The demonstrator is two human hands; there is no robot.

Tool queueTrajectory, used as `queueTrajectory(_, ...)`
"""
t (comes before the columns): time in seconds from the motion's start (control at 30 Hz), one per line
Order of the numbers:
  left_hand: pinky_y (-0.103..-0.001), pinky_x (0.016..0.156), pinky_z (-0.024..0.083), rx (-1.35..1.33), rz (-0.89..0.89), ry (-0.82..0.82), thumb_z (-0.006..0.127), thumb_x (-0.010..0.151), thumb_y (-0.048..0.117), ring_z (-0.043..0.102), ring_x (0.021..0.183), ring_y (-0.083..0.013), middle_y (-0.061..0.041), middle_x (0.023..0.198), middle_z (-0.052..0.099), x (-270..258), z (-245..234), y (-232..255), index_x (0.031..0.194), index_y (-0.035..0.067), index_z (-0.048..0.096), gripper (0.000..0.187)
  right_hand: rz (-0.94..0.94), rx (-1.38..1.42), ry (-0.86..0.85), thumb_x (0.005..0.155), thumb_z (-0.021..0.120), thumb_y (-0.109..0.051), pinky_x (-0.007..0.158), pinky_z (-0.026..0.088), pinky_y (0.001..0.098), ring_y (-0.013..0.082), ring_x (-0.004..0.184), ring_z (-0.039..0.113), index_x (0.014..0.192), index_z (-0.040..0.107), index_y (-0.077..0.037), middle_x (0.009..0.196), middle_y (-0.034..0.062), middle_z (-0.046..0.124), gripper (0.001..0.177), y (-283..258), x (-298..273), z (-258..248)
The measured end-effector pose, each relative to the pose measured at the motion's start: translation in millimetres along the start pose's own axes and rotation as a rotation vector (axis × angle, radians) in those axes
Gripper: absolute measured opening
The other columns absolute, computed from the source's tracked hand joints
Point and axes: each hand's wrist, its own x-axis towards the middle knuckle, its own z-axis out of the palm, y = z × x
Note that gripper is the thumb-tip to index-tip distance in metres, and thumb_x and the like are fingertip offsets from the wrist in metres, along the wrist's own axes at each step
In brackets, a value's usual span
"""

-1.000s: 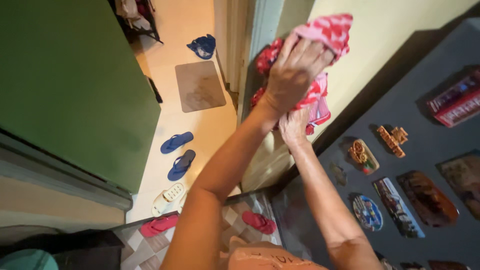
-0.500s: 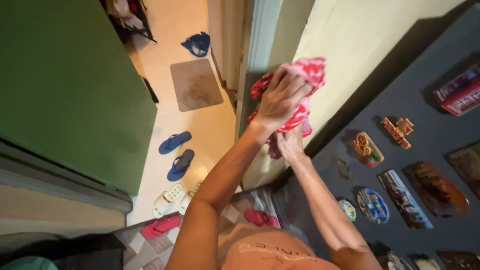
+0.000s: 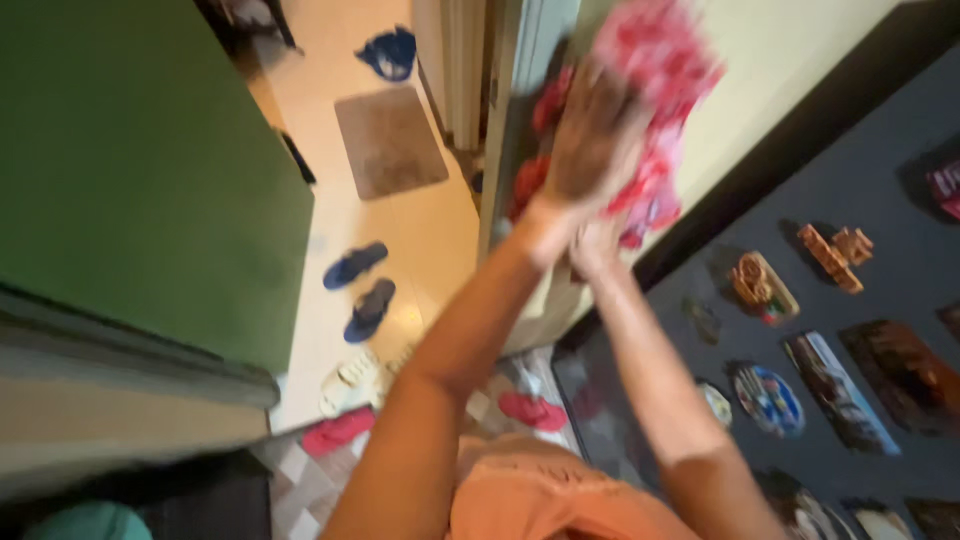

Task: The person cleans a door frame by wiping down its surface with a cloth.

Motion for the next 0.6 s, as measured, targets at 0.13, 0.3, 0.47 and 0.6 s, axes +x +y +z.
queueTrajectory(0.13,-0.055,0.126,0.035,-0.097,-0.138,-0.067,0.067,0.086,0.002,0.035,0.148,-0.0548,-0.032,0.159,0.029,-70.4,-18.1,6.0,0.147,0.008,0.047,0.065,0.293,0.16,-0.234,0.094,0.064,-0.037,0.104,0.041,0.0515,0.0395,0.134,0.051,0.147,0.05,-0.012,0.143,0.0168,0.056,0.06,-22.1,-64.1,29.9)
queueTrajectory(0.3,-0.056,0.126,0.034,-0.115,-0.22,-0.099,0.07,0.087,0.01,0.037,0.146,-0.0546,-0.034,0.159,0.03,-115.9,-4.2,-2.4,0.156,0.01,0.033,0.078,0.363,0.247,-0.146,0.096,0.065,-0.037,0.106,0.043,0.0481,0.0425,0.135,0.047,0.152,0.042,-0.01,0.146,0.0227,0.048,0.067,-45.4,-87.2,32.8)
queueTrajectory(0.47,-0.054,0.124,0.035,-0.174,-0.33,-0.122,0.07,0.097,0.022,0.036,0.144,-0.0562,-0.038,0.156,0.03,-157.2,-1.5,-5.3,0.157,0.0,0.027,0.077,0.45,0.298,-0.136,0.096,0.065,-0.033,0.106,0.043,0.0466,0.0387,0.135,0.05,0.156,0.037,-0.011,0.148,0.0195,0.048,0.07,-68.1,-95.6,33.5)
queueTrajectory(0.6,-0.053,0.124,0.035,-0.155,-0.457,-0.211,0.066,0.099,0.025,0.039,0.143,-0.0537,-0.037,0.156,0.034,-201.5,12.5,-13.9,0.154,-0.003,0.031,0.071,0.611,0.552,-0.113,0.096,0.065,-0.03,0.106,0.043,0.0454,0.0356,0.134,0.052,0.159,0.032,-0.012,0.149,0.017,0.047,0.073,-76.9,-104.8,32.0)
